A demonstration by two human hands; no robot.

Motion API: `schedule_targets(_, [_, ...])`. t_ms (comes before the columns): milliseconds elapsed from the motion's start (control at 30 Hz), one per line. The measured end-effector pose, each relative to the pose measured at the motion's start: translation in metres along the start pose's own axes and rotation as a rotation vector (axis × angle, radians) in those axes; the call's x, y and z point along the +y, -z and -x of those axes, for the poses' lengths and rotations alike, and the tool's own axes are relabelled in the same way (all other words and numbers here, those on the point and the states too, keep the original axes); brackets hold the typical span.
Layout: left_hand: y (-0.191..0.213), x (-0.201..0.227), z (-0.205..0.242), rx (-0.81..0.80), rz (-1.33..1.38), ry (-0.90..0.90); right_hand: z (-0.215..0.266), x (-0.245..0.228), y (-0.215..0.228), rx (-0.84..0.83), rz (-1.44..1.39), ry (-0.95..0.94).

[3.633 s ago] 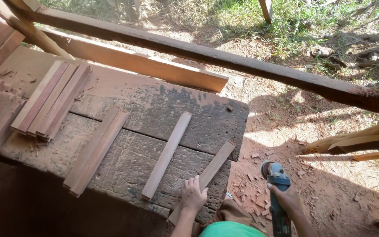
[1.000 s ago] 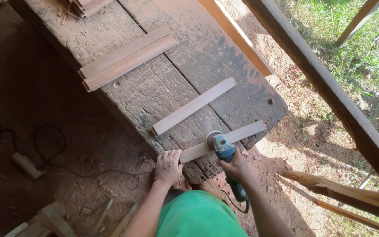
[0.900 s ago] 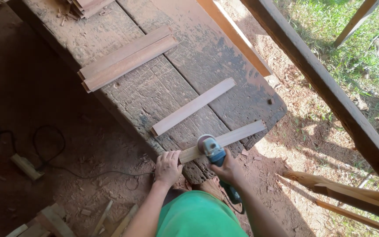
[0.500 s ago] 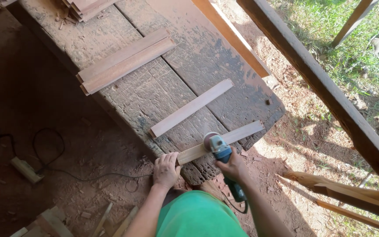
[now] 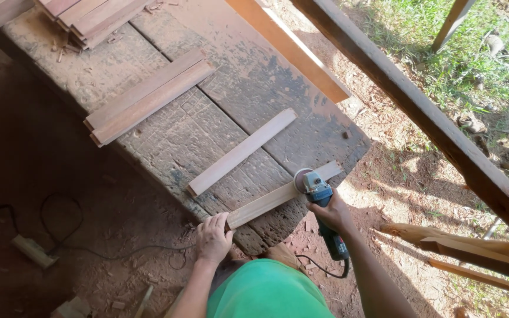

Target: Use an angle grinder with a sanding disc to smooth the surfaces and edges of several wooden slats.

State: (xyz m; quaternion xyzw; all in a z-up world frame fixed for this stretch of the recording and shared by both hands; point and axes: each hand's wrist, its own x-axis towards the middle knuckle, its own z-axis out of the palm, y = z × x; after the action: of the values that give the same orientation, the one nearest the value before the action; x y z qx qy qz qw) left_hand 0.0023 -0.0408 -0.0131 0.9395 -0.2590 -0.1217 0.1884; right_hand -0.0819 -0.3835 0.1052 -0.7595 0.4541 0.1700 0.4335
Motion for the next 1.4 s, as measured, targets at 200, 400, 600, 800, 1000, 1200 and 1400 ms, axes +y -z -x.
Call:
schedule_targets(200, [0.013,0.008,0.0,0.043,0.014,0.008,-0.012,0.008,0.027,0.013,-0.092,-0.023])
schedule_targets(400, [0.009,0.007,0.002,0.054,0.001,0.015,-0.022,0.016,0.044,0.057,-0.157,-0.043])
schedule_targets(600, [0.007,0.007,0.003,0.053,-0.014,0.026,-0.031,0.027,0.061,0.147,-0.184,-0.053])
schedule_targets(800, [0.016,0.011,0.0,0.052,-0.035,0.026,-0.033,0.042,0.074,0.309,-0.398,-0.141])
schedule_targets(1000, [-0.005,-0.017,0.002,0.026,-0.104,0.018,-0.03,0.045,0.066,0.256,-0.45,-0.087])
schedule_targets(1200, [0.01,-0.018,0.009,0.105,-0.118,-0.023,-0.021,0.031,0.042,0.168,-0.219,-0.073])
schedule_targets(1400, [0.01,-0.019,0.01,0.033,0.007,0.009,-0.007,0.024,0.014,0.101,-0.135,-0.037])
